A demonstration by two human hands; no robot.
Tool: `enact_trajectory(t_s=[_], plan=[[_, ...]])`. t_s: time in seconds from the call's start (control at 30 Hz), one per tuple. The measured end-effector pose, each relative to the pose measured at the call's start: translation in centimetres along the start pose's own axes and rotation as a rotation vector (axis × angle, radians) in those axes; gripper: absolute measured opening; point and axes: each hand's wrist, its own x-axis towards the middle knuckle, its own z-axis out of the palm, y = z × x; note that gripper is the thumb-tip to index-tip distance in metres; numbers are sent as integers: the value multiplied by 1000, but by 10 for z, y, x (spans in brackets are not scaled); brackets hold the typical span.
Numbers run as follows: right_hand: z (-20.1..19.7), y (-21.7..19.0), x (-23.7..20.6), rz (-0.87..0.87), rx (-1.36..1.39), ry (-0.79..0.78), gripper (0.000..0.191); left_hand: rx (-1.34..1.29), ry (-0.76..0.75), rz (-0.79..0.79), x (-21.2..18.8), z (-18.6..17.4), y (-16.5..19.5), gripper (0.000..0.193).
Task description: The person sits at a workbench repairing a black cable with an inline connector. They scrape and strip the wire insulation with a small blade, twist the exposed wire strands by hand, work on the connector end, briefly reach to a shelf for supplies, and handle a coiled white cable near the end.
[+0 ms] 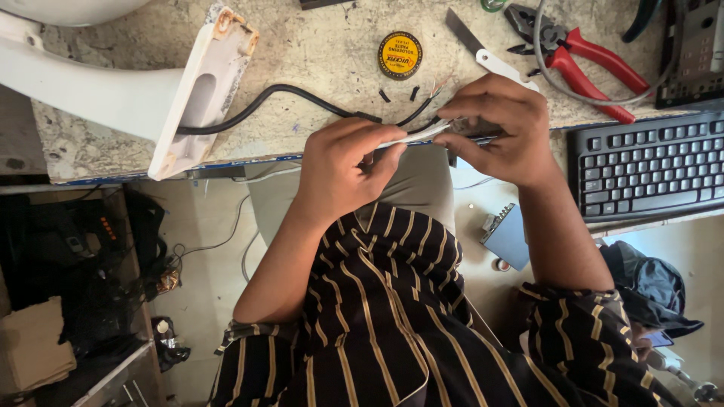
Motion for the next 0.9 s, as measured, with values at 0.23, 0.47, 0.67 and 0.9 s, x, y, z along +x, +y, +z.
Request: enact_trajectory(t_s=[0.23,0.47,0.67,0.9], plan=[[-1,8,-4,20,30,13,34,-9,6,-3,2,2,-1,15],[-2,42,-20,-16,454,517,14,-40,12,-19,4,3,-2,14],[-31,64,-40,25,126,784,9,-50,18,-35,7,4,1,15],[-67,53,-33,-10,-603,796,5,-60,37,-44,12,8,3,15]])
